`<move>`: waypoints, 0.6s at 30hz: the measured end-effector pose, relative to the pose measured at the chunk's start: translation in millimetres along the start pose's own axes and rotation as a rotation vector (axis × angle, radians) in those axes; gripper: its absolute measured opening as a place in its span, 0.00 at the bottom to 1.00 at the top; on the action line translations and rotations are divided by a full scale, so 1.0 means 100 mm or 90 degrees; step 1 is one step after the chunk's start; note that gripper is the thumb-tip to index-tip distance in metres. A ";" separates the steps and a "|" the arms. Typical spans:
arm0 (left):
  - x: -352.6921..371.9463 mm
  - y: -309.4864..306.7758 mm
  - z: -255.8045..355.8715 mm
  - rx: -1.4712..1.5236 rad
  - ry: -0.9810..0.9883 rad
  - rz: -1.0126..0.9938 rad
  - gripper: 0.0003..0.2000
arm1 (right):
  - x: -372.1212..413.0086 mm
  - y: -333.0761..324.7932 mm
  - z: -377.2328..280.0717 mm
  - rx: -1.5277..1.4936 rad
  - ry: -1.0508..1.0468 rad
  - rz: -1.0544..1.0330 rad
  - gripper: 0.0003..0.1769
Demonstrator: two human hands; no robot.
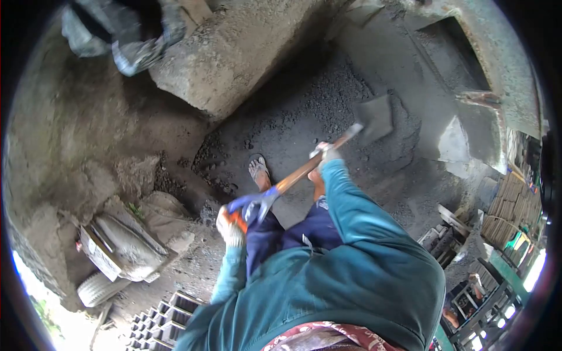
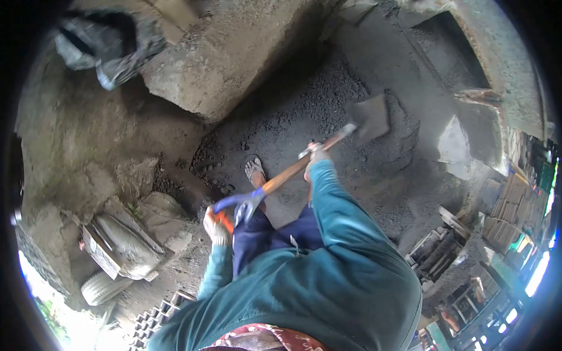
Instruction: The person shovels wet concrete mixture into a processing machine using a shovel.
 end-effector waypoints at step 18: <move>-1.62 0.88 -0.73 -0.418 0.136 0.239 0.23 | -2.30 1.05 0.47 -0.042 0.204 -0.190 0.06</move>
Point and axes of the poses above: each hand's wrist, its own x-axis away from the middle knuckle, its own y-axis out of the palm, z = x × y, the point moved 4 cm from there along -x, towards the middle knuckle, and after that the axes turned 1 degree about z, right-handed, at the moved point
